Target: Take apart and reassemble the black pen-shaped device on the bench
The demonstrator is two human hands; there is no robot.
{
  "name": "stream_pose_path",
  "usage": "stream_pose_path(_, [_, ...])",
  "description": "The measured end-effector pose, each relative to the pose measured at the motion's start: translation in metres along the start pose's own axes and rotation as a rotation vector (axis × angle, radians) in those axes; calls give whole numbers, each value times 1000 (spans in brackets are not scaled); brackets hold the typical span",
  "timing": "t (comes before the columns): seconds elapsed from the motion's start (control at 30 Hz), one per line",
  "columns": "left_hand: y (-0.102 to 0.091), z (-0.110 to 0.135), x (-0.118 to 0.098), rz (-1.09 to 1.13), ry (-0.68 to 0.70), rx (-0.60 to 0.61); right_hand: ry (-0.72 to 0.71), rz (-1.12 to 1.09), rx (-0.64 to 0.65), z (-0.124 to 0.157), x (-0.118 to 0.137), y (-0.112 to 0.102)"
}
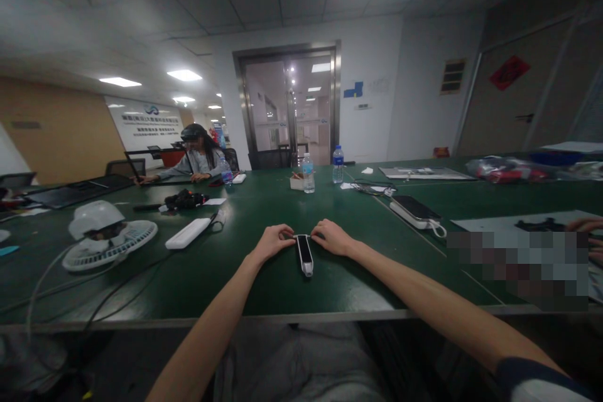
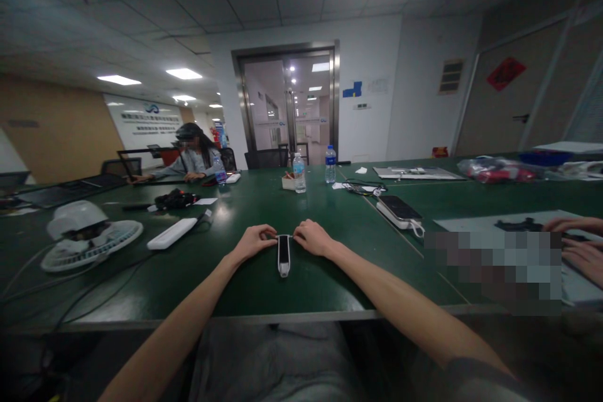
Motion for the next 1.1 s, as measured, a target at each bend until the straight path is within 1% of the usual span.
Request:
stream_pose_path(0.1, [0, -1, 2, -39, 12, -8, -11, 6, -2, 0, 1, 0])
stream_pose_path(0.27, [2, -3, 5, -45, 7, -3, -13, 30, 3, 0, 1, 0])
stream_pose_path(0.9, [1, -1, 3, -30, 27, 14, -14, 22, -11, 1, 0, 1])
stream_pose_path(1.0, [2, -1, 2, -33, 29, 23, -11, 24, -15, 0, -3, -7])
stream_pose_path(1.1, [2, -1, 1, -51, 29, 23, 48, 75, -85, 2, -20, -29])
Point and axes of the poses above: each hand's wrist, its own z-axis away from the middle knuckle, its own y-axis out of the palm, x = y × z, the point moved 9 cm from there along -z, towards the middle knuckle, and after that the axes turned 4 degrees about -y, right-handed, at the moved point
